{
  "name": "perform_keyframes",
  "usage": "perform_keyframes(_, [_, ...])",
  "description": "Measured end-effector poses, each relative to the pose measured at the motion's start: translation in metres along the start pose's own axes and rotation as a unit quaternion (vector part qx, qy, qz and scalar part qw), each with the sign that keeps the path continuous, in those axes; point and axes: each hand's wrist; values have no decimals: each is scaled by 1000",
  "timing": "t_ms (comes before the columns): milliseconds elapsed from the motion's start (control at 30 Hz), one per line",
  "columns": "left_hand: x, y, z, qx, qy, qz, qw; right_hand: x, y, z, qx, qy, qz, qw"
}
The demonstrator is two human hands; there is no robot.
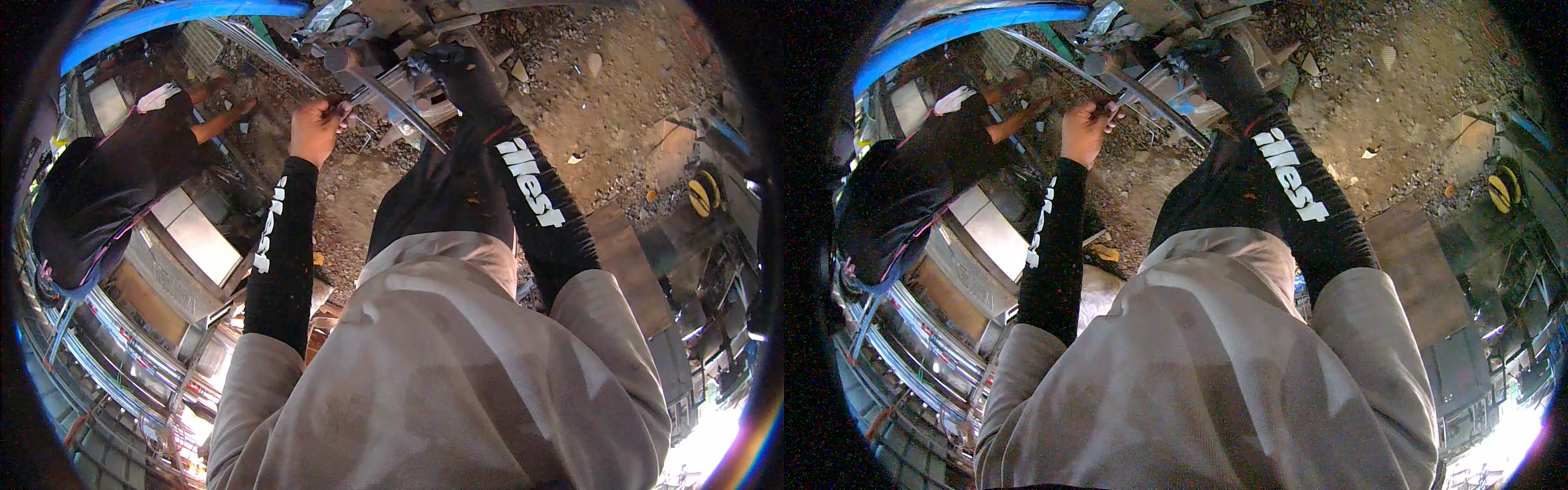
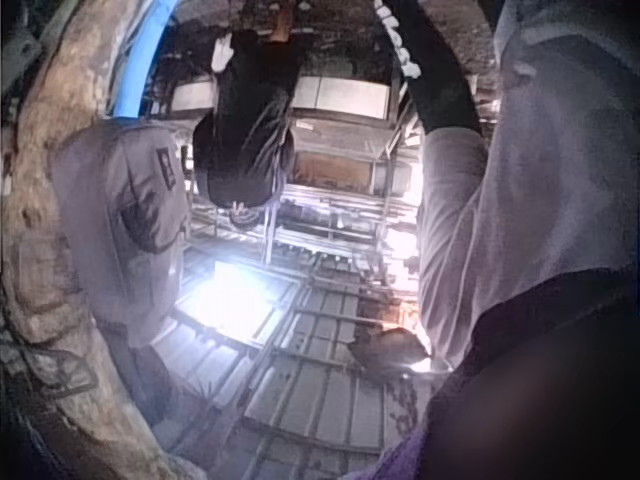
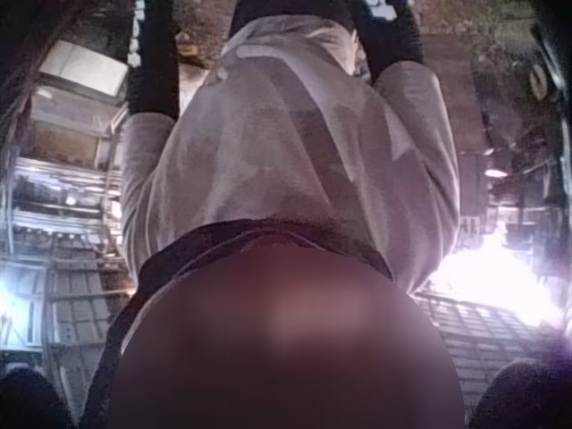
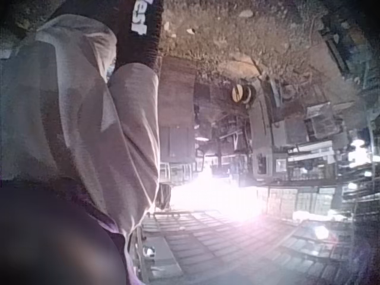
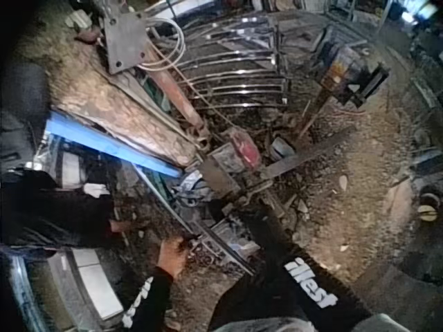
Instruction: The person uses a metal bending machine to shape a metal rod, then moves to a workbench to weld the bent rod onto a metal frame using a welding torch. The person handles the metal rod, welding torch, and frame during the process.
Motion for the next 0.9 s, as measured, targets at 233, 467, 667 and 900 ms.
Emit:
perform_keyframes(233, [1,4,-2,-50,23,-27,998,2,-24,5,59,-30,-5,998])
perform_keyframes(467, [4,10,-3,-79,31,-51,995,-1,-16,7,65,-61,-28,996])
perform_keyframes(667, [-1,0,-2,-18,16,-37,999,-3,-3,2,113,-9,204,972])
perform_keyframes(900, [-2,-3,0,-39,7,-40,998,-6,5,5,52,-53,3,997])
Point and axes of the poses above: each hand's wrist, its own x-axis away from the middle knuckle, its own z-axis out of the back of the hand, y = z × x, and after that the axes turned 14 degrees about y, right-handed
